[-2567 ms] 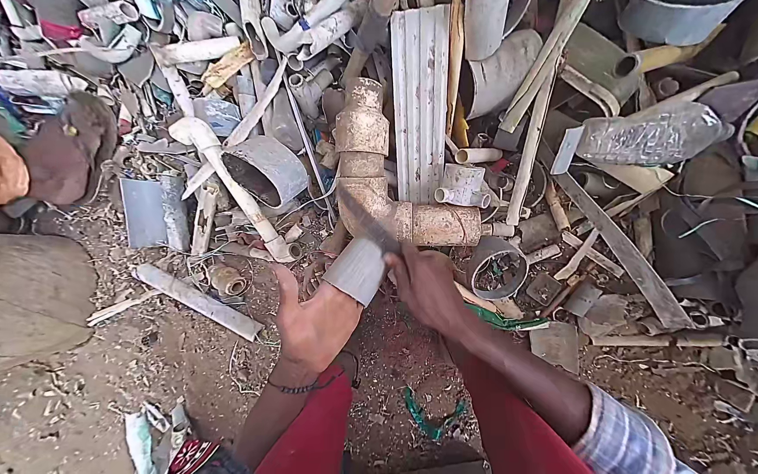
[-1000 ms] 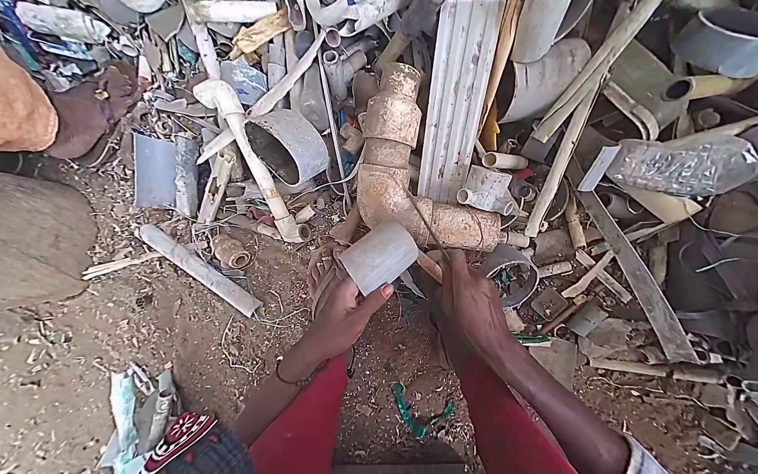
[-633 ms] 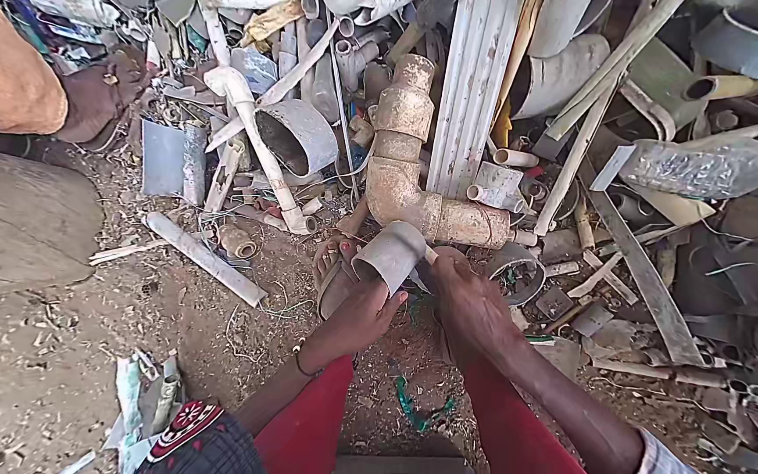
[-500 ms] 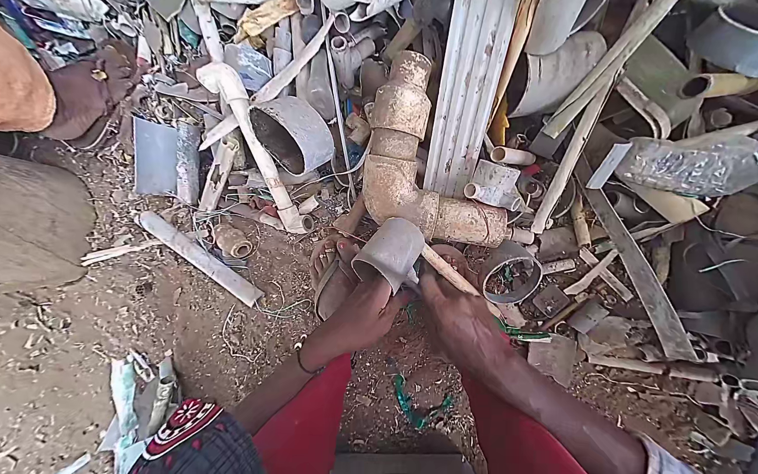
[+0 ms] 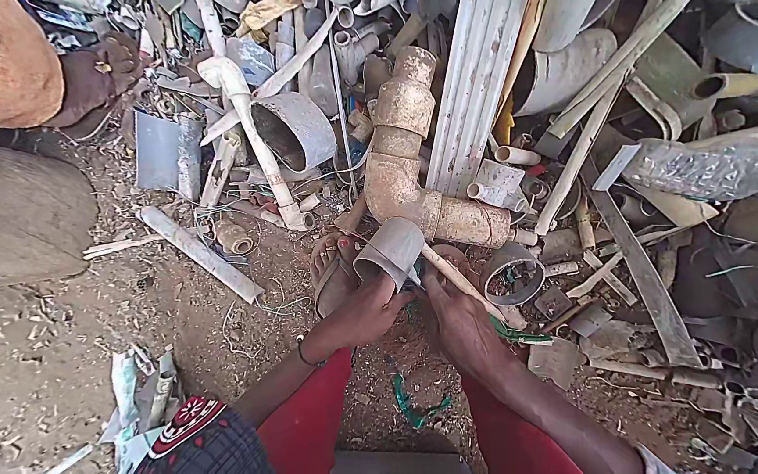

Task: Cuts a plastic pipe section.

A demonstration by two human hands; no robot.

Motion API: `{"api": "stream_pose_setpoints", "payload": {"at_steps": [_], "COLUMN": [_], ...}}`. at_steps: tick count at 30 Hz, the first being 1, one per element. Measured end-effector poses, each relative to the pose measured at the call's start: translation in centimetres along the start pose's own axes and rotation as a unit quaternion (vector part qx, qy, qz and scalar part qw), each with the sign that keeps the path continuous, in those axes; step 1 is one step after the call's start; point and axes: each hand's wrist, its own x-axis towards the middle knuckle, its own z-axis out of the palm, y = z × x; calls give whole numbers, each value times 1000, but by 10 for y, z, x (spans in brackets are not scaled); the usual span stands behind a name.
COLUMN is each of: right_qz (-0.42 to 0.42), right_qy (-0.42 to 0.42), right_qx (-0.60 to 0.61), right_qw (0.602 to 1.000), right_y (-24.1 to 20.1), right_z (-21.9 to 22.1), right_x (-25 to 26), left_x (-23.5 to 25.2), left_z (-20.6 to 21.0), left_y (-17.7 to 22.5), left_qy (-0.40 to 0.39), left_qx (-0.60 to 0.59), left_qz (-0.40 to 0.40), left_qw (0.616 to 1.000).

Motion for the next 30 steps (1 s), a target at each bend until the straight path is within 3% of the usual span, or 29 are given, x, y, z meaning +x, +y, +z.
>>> {"api": "stream_pose_setpoints", "payload": {"at_steps": [3, 7, 11, 15, 20, 24, 28, 30], "right_qz": [71, -17, 54, 7, 82, -17, 53, 9], "right_qy": [-47, -11, -41, -46, -63, 14, 1, 19], "right_qx": [-31, -26, -8, -6, 15, 52, 46, 47], "right_qw": [996, 999, 998, 999, 995, 998, 998, 999], "right_y": [19, 2, 23, -2, 23, 1, 20, 11], "right_z": [-4, -6, -1, -10, -1, 4, 5, 2], "right_x": [17, -2, 18, 2, 29, 8, 27, 17], "left_x": [2, 1, 0, 0, -1, 3, 4, 5], "left_z": [-2, -5, -2, -1, -1, 0, 0, 0], "left_y": [8, 10, 9, 3, 8, -1, -1, -1], "left_qy": [-34, -30, -21, -2, -6, 8, -7, 2], "left_qx": [34, 70, 78, 63, 62, -37, -179, -238], "left_qz": [-28, -15, -27, -5, -10, 20, 50, 69], "left_qw": [998, 997, 996, 998, 998, 999, 982, 969]}}
